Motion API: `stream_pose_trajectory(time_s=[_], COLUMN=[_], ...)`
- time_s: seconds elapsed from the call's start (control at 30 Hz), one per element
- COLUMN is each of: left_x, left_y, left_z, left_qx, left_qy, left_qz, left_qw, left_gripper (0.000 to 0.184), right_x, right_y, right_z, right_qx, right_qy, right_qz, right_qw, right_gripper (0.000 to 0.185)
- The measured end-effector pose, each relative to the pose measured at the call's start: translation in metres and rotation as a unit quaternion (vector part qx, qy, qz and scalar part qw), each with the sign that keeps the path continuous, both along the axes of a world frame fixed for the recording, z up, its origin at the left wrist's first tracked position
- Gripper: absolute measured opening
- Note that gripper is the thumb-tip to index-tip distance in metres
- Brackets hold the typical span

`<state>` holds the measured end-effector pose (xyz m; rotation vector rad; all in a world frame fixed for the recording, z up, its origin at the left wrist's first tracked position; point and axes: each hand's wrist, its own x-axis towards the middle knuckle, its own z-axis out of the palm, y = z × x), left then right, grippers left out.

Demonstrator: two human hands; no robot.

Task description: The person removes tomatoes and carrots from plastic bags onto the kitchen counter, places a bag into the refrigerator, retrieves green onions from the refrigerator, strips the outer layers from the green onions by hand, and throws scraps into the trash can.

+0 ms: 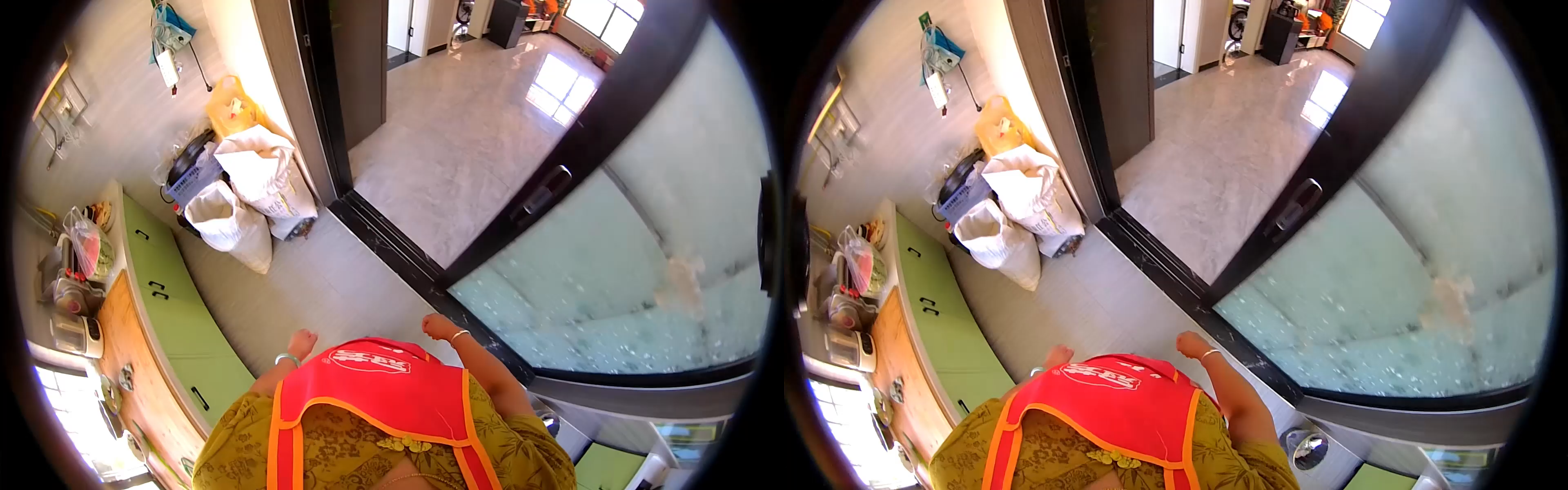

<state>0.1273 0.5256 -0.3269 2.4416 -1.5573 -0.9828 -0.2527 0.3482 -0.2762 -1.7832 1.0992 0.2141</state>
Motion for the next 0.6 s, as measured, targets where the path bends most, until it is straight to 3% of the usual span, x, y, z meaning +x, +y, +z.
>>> stream_pose_trajectory(time_s=[0.03,0.1,0.2,0.27,0.37,0.4,0.43,0.47,0.53,0.57,0.6], left_x=[0.020,0.044,0.045,0.026,0.017,0.015,0.013,0.008,0.015,0.021,0.028], left_y=[-0.011,-0.031,-0.084,-0.144,-0.244,-0.275,-0.311,-0.345,-0.402,-0.428,-0.451], left_z=[-0.013,-0.017,-0.011,0.031,0.034,0.030,0.029,0.050,0.043,0.045,0.049], left_qx=[0.020,-0.029,-0.071,-0.031,-0.085,-0.118,-0.156,-0.111,-0.164,-0.125,-0.109], left_qy=[-0.041,-0.020,0.015,0.096,0.168,0.156,0.144,0.177,0.120,0.115,0.111], left_qz=[-0.094,-0.080,-0.101,0.007,-0.003,-0.034,-0.065,-0.049,-0.119,-0.121,-0.120], left_qw=[0.995,0.996,0.992,0.995,0.982,0.980,0.975,0.977,0.972,0.978,0.981], left_gripper=[0.036,0.040,0.041,0.040,0.038,0.037,0.037,0.038,0.041,0.041,0.040], right_x=[0.023,0.069,0.110,0.120,0.109,0.096,0.080,0.065,0.050,0.043,0.035], right_y=[-0.016,-0.049,-0.100,-0.141,-0.221,-0.251,-0.282,-0.313,-0.362,-0.387,-0.409], right_z=[0.003,0.010,0.014,0.002,-0.022,-0.047,-0.081,-0.113,-0.132,-0.138,-0.194], right_qx=[-0.024,-0.076,-0.053,-0.113,-0.205,-0.371,-0.405,-0.435,-0.341,-0.302,-0.259], right_qy=[0.001,0.002,-0.048,-0.118,-0.039,0.037,0.081,0.113,0.202,0.246,0.239], right_qz=[0.025,0.073,0.061,0.081,0.159,0.383,0.457,0.527,0.440,0.388,0.355], right_qw=[0.999,0.994,0.996,0.983,0.965,0.845,0.788,0.721,0.805,0.835,0.866], right_gripper=[0.014,0.014,0.013,0.011,0.007,0.006,0.007,0.008,0.012,0.014,0.014])
